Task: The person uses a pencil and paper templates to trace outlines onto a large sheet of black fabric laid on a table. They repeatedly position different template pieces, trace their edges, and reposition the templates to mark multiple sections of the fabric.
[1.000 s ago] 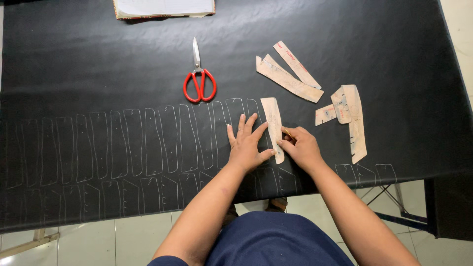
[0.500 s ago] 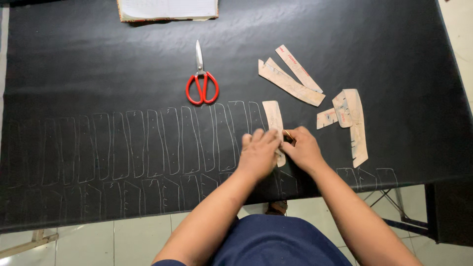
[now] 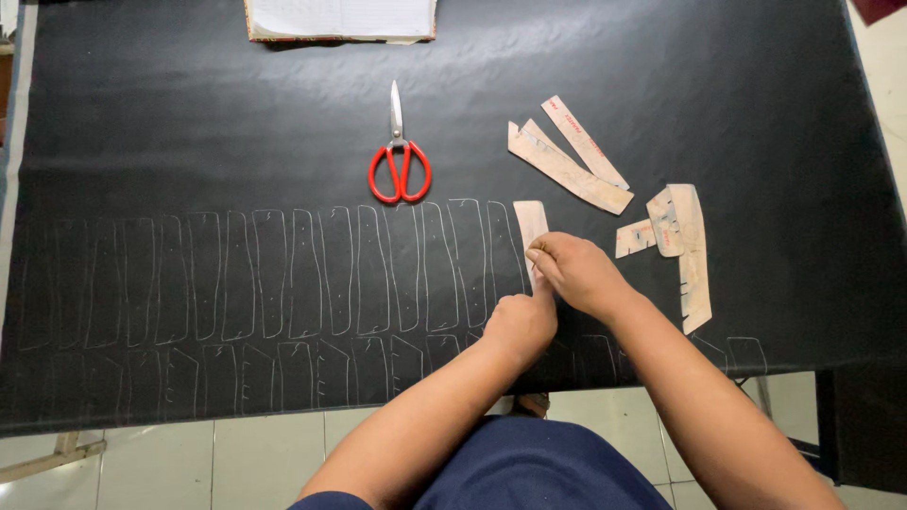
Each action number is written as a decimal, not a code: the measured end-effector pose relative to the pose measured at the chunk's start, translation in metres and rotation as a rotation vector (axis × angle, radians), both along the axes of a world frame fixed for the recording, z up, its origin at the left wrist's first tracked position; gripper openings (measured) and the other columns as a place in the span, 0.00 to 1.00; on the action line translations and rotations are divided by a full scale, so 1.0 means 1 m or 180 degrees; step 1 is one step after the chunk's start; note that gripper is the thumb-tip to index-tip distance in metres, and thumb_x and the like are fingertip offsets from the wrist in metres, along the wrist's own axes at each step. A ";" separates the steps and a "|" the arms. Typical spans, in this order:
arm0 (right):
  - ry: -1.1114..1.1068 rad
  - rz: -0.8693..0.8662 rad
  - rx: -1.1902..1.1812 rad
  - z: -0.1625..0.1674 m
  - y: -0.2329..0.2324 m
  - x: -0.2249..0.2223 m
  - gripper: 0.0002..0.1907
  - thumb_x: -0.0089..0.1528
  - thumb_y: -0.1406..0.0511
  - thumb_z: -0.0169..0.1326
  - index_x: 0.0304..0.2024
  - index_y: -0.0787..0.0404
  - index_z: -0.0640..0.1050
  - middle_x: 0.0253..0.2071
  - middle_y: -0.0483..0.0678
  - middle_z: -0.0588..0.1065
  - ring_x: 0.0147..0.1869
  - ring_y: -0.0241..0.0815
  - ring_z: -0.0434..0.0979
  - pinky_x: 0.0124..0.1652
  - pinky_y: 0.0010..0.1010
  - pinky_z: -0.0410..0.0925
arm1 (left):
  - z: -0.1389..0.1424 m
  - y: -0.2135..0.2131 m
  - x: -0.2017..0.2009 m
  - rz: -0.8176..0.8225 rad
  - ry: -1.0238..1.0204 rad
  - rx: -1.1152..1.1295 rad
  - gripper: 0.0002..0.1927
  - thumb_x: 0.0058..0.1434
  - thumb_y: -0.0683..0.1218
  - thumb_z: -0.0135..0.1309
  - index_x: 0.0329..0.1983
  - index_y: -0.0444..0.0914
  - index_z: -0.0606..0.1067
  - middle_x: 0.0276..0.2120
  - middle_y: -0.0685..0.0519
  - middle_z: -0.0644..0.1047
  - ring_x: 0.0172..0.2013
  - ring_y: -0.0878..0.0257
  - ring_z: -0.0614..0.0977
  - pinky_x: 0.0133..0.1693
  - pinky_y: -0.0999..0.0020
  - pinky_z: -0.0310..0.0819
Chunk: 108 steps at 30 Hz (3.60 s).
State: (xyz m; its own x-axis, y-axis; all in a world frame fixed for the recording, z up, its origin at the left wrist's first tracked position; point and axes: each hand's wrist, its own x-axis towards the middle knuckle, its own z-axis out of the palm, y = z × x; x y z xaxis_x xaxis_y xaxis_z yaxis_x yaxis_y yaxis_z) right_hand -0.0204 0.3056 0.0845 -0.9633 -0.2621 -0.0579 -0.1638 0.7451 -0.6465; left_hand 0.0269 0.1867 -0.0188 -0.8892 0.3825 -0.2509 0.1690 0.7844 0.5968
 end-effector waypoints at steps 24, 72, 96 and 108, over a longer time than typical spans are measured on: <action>0.0659 -0.0014 0.0011 -0.035 -0.011 -0.090 0.11 0.66 0.61 0.54 0.43 0.61 0.81 0.41 0.54 0.80 0.46 0.56 0.79 0.44 0.42 0.70 | 0.031 -0.023 -0.014 -0.1036 0.1636 -0.0715 0.20 0.62 0.48 0.48 0.52 0.32 0.78 0.60 0.39 0.71 0.65 0.45 0.68 0.65 0.35 0.54; 0.0580 -0.0312 -0.0088 -0.032 0.032 0.095 0.07 0.63 0.65 0.56 0.41 0.61 0.80 0.35 0.50 0.78 0.40 0.51 0.79 0.39 0.37 0.71 | 0.042 -0.040 -0.022 -0.0842 0.1288 0.0023 0.15 0.56 0.43 0.56 0.47 0.40 0.78 0.56 0.51 0.73 0.63 0.58 0.71 0.62 0.34 0.56; 0.0597 -0.0210 -0.0097 -0.032 0.012 0.106 0.07 0.62 0.65 0.57 0.40 0.61 0.80 0.35 0.50 0.78 0.41 0.52 0.79 0.42 0.40 0.71 | 0.052 -0.044 -0.032 -0.0771 0.1229 0.0011 0.10 0.56 0.41 0.57 0.41 0.43 0.80 0.59 0.55 0.75 0.58 0.60 0.75 0.60 0.38 0.57; 0.0946 -0.0359 -0.0355 -0.028 0.004 0.056 0.07 0.65 0.66 0.55 0.43 0.62 0.80 0.39 0.52 0.79 0.42 0.52 0.80 0.42 0.37 0.72 | 0.046 -0.048 -0.047 -0.0624 0.1191 0.0209 0.17 0.54 0.35 0.51 0.45 0.43 0.79 0.52 0.61 0.78 0.53 0.62 0.79 0.57 0.43 0.58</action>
State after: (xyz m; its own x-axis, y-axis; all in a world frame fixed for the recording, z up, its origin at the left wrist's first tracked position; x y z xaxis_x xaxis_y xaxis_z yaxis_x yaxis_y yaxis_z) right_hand 0.0361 0.3093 0.0562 -0.9570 -0.1418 0.2530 -0.2780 0.6967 -0.6613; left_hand -0.0202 0.1391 0.0276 -0.8233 0.5577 0.1058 0.5254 0.6783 0.5136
